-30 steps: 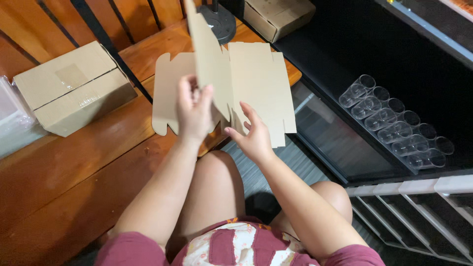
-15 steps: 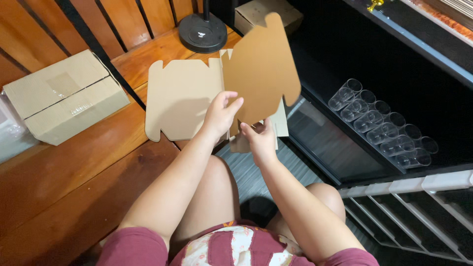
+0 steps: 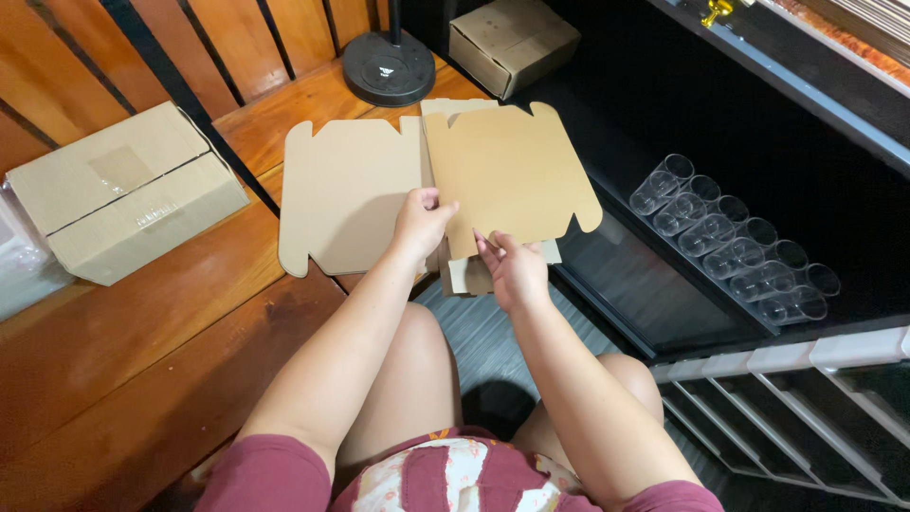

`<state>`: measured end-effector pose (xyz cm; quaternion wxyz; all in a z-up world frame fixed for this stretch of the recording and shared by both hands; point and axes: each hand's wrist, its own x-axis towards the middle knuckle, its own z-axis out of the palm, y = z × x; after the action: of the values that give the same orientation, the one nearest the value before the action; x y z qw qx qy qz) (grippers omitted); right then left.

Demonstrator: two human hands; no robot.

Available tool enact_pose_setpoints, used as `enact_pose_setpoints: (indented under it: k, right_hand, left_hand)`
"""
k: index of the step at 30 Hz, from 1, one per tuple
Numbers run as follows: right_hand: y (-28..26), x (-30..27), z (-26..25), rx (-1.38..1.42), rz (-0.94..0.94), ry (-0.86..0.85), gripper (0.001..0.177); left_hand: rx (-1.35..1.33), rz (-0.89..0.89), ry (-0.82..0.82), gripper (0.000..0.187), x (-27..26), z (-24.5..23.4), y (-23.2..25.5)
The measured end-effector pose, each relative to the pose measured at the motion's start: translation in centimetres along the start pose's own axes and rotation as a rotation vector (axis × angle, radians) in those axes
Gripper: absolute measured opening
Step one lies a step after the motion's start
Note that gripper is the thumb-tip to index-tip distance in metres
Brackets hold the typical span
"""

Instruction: The person repeatedly picks up flat cardboard pieces from a wooden surface, folds them, and places them onto a stack on a nearby shelf. The process is repeated multiple times throughout the clip.

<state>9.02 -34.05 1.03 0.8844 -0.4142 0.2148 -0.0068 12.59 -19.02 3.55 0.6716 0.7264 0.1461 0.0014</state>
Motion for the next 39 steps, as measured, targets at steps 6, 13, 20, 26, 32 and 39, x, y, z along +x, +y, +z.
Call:
enact_pose_setpoints:
  k: [6, 13, 20, 26, 32, 39]
  right_hand:
    - [-3.2, -1.8, 0.6, 0.048, -0.022, -0.014, 0.037]
    - [-5.7, -5.1, 1.4, -0.084, -0.040, 0.005, 0.040]
    - [-8.0, -7.4, 1.7, -0.421, -0.272, 0.065, 0.040]
    - [-6.8, -4.1, -2.4, -0.574, -0.437, 0.265, 0.051]
    - [-8.1, -5.8, -0.4, -0.415, -0.359, 0.214, 0.088]
    - [-8.3, -6.7, 0.7, -0.027, -0.137, 0.065, 0.057]
  left_hand:
    - [-0.390, -0.201, -0.098, 0.068, 1.0, 1.1, 0.8]
    - [-0.540, -0.325, -0.290, 0.072, 4.4, 3.4, -1.8]
    - [-0.628, -0.201, -0.243, 0.062, 7.9, 6.8, -4.2]
    - [-0.732, -0.112, -0.093, 0.063, 4.9, 7.2, -0.2]
    - [-0.832, -0.111, 0.023, 0.067, 4.5, 7.7, 0.1]
    - [-0.924, -0.069, 0.144, 0.067, 1.4, 6.1, 1.3]
